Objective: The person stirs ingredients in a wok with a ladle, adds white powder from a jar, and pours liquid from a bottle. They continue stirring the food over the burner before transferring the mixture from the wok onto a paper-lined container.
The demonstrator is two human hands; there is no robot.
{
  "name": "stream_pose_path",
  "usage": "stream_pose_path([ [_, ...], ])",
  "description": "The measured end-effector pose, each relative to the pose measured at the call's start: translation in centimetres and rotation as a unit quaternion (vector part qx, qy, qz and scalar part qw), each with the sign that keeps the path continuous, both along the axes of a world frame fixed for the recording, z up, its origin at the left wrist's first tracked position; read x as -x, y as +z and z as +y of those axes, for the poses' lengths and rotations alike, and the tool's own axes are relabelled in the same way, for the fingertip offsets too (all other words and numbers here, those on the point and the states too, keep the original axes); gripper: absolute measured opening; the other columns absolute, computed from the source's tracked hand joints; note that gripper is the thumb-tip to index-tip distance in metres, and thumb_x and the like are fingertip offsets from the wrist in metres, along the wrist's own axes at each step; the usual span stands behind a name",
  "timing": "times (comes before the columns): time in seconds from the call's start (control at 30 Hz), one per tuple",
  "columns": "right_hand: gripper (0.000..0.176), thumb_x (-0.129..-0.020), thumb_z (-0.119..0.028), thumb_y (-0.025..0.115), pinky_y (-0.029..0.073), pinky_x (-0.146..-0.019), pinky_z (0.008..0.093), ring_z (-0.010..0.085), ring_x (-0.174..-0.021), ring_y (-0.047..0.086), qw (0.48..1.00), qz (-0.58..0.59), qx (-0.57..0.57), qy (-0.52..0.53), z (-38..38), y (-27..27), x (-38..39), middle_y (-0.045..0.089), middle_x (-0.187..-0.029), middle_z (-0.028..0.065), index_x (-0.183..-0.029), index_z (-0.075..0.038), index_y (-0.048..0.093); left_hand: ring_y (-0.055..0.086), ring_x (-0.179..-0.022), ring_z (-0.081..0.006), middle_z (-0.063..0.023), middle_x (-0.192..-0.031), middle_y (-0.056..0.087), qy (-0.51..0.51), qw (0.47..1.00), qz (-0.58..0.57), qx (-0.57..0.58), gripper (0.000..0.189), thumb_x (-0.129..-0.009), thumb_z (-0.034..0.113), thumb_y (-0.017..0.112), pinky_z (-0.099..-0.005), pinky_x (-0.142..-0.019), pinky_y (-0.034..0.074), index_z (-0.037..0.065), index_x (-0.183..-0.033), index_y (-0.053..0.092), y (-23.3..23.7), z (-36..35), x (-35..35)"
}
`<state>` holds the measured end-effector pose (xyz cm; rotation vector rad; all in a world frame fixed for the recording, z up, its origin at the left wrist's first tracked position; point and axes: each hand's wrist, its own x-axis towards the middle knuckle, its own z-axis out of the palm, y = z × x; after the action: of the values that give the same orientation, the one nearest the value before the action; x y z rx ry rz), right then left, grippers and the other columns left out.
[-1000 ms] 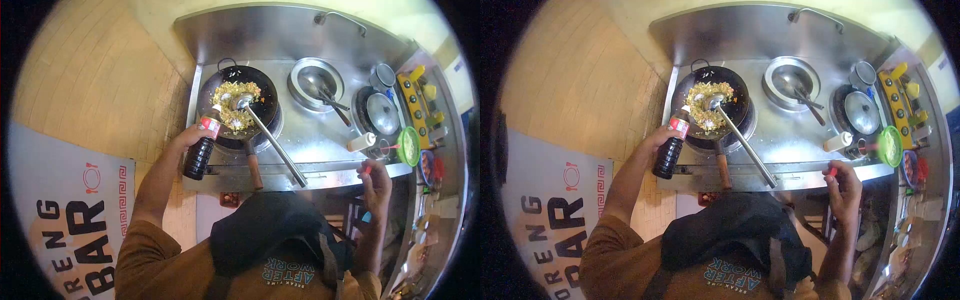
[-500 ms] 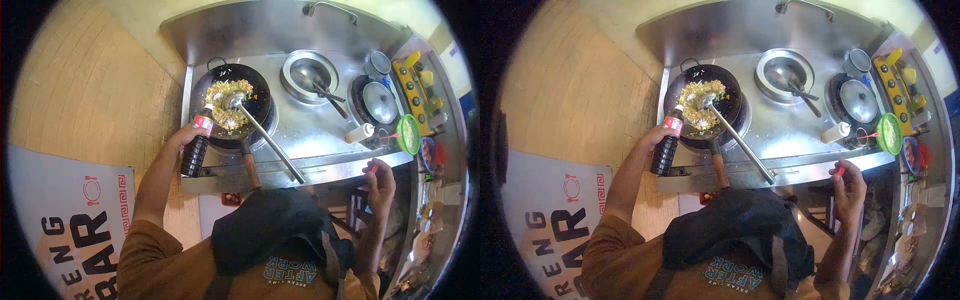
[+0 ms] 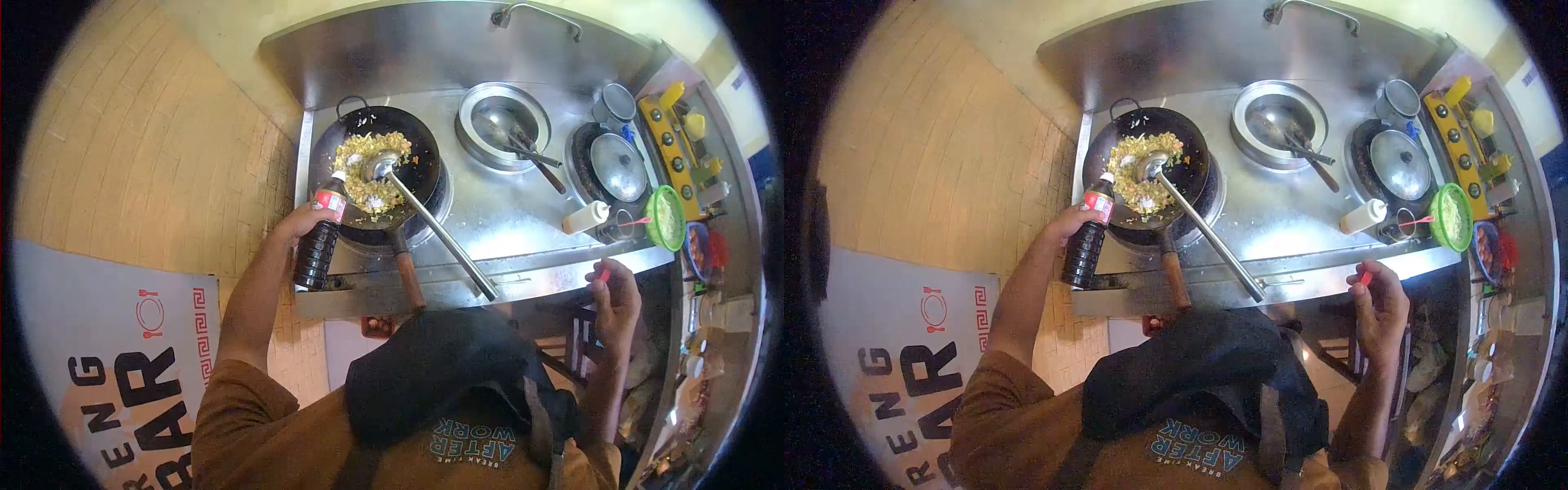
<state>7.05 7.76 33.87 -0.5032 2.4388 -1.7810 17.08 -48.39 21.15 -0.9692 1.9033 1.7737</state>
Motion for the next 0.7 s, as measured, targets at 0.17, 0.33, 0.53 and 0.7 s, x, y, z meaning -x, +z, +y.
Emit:
stream_pose_path([
  [0.17, 0.033, -0.092, -0.012, 0.064, 0.049, -0.083, 0.0288, 0.0176, -0.095, 0.061, 1.0, -0.006, -0.011, -0.004, 0.1, -0.1, -0.1, 0.061, -0.106, 0.01, -0.12, 0.002, 0.054, 0.062, -0.063, -0.0149, -0.0046, -0.079, 0.066, 0.007, 1.0, 0.005, -0.005, 0.032, -0.074, 0.024, 0.073, -0.0314, -0.057, 0.051, 0.007, -0.1, 0.063, -2.5, -1.6, -0.1],
  [0.33, 0.032, -0.091, -0.012, 0.064, 0.049, -0.083, 0.0287, 0.0175, -0.094, 0.062, 1.0, 0.005, -0.003, -0.003, -0.1, -0.1, -0.3, 0.061, -0.104, 0.0099, -0.119, 0.001, 0.054, 0.063, -0.079, -0.0139, -0.0044, -0.09, 0.065, 0.037, 0.991, 0.111, 0.059, 0.041, -0.072, 0.022, 0.077, -0.0314, -0.072, 0.05, 0.006, -0.106, 0.06, 0.0, 0.7, -0.3],
  [0.53, 0.031, -0.089, -0.006, 0.064, 0.049, -0.083, 0.0279, 0.0162, -0.093, 0.062, 1.0, -0.019, -0.002, 0.004, -0.7, -0.2, -0.8, 0.063, -0.101, 0.0096, -0.118, 0.001, 0.056, 0.06, -0.1, -0.0197, -0.0092, -0.11, 0.061, 0.052, 0.908, 0.323, 0.262, 0.062, -0.069, 0.016, 0.083, -0.0358, -0.09, 0.047, 0.003, -0.12, 0.049, -2.8, -0.5, -1.3],
  [0.7, 0.033, -0.084, 0.0, 0.067, 0.052, -0.082, 0.0303, 0.0147, -0.092, 0.063, 0.998, 0.025, -0.027, 0.049, -2.7, 1.4, -1.0, 0.065, -0.104, 0.01, -0.116, -0.002, 0.059, 0.059, -0.103, -0.021, -0.0099, -0.113, 0.059, 0.096, 0.847, 0.416, 0.317, 0.063, -0.065, 0.009, 0.083, -0.0367, -0.093, 0.045, 0.003, -0.119, 0.05, 3.2, 3.7, -0.3],
])
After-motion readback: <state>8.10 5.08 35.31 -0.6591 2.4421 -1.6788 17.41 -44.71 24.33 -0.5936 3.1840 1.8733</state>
